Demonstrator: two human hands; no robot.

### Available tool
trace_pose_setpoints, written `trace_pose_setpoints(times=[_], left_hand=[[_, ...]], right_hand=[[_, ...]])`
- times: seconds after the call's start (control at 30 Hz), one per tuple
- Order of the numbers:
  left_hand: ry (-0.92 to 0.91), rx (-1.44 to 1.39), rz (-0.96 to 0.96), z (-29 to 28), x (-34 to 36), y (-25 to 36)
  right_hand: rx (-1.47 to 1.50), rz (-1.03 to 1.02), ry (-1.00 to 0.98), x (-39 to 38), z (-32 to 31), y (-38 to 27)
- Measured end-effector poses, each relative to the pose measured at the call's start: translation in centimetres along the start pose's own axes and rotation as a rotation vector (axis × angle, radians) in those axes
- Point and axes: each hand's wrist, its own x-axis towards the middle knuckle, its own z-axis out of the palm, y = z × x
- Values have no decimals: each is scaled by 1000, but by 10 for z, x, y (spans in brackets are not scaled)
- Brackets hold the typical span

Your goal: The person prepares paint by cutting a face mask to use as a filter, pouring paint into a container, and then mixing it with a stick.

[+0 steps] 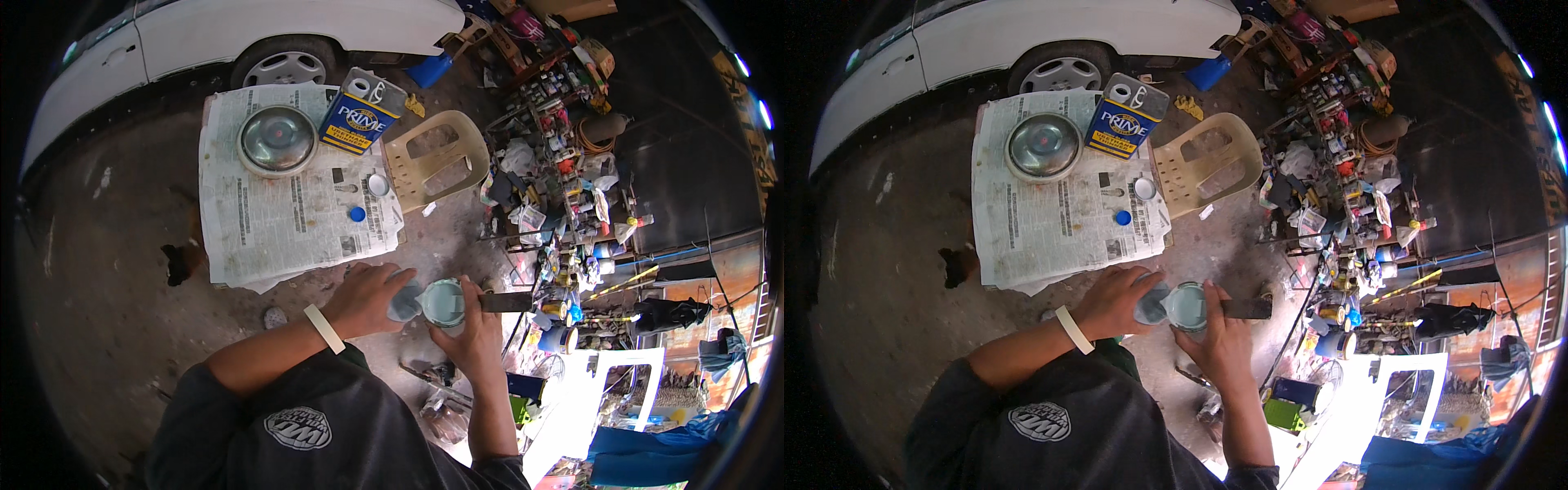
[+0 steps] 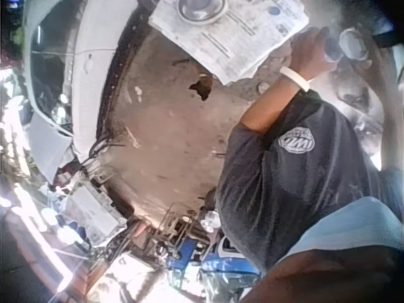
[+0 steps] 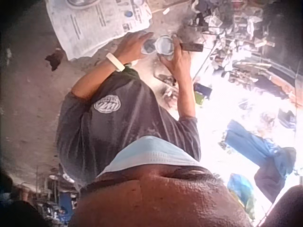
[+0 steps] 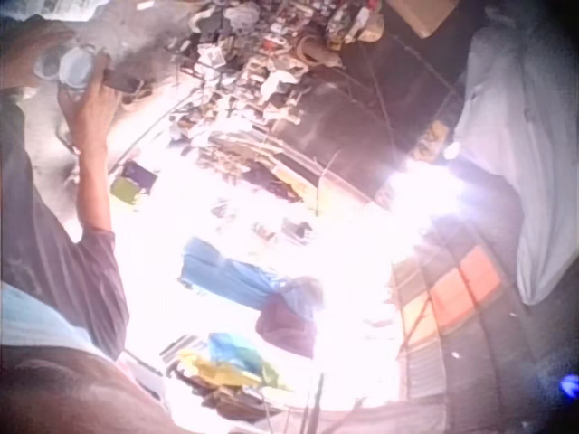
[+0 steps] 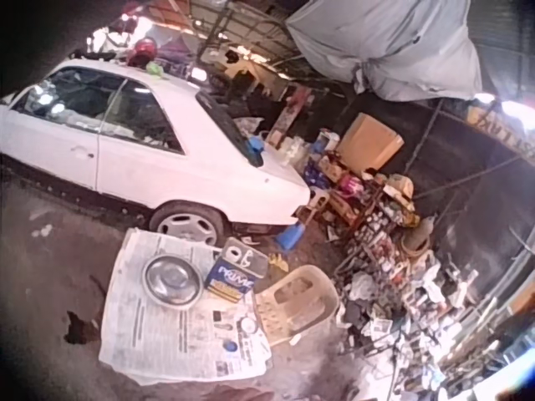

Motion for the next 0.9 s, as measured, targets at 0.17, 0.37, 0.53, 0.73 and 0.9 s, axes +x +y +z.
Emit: trace_pose_setpoints(times=[0.17,0.37,0.53,0.73,0.9], left_hand=[[4,-8,6,4,2,1],[-16,-25,24,5,5,4],[-23,-11,36,9,5,4],[-2,-4,74,10,5,4],[0,21,90,9,6,4]], right_hand=[[-26,-14,10,1,-12,-3],[23,24,-21,-1,-20,-4],[20,40,-22,0,-26,-4],[16,55,-37,1,-30,-6],[22,58,-59,3,-31,-5]])
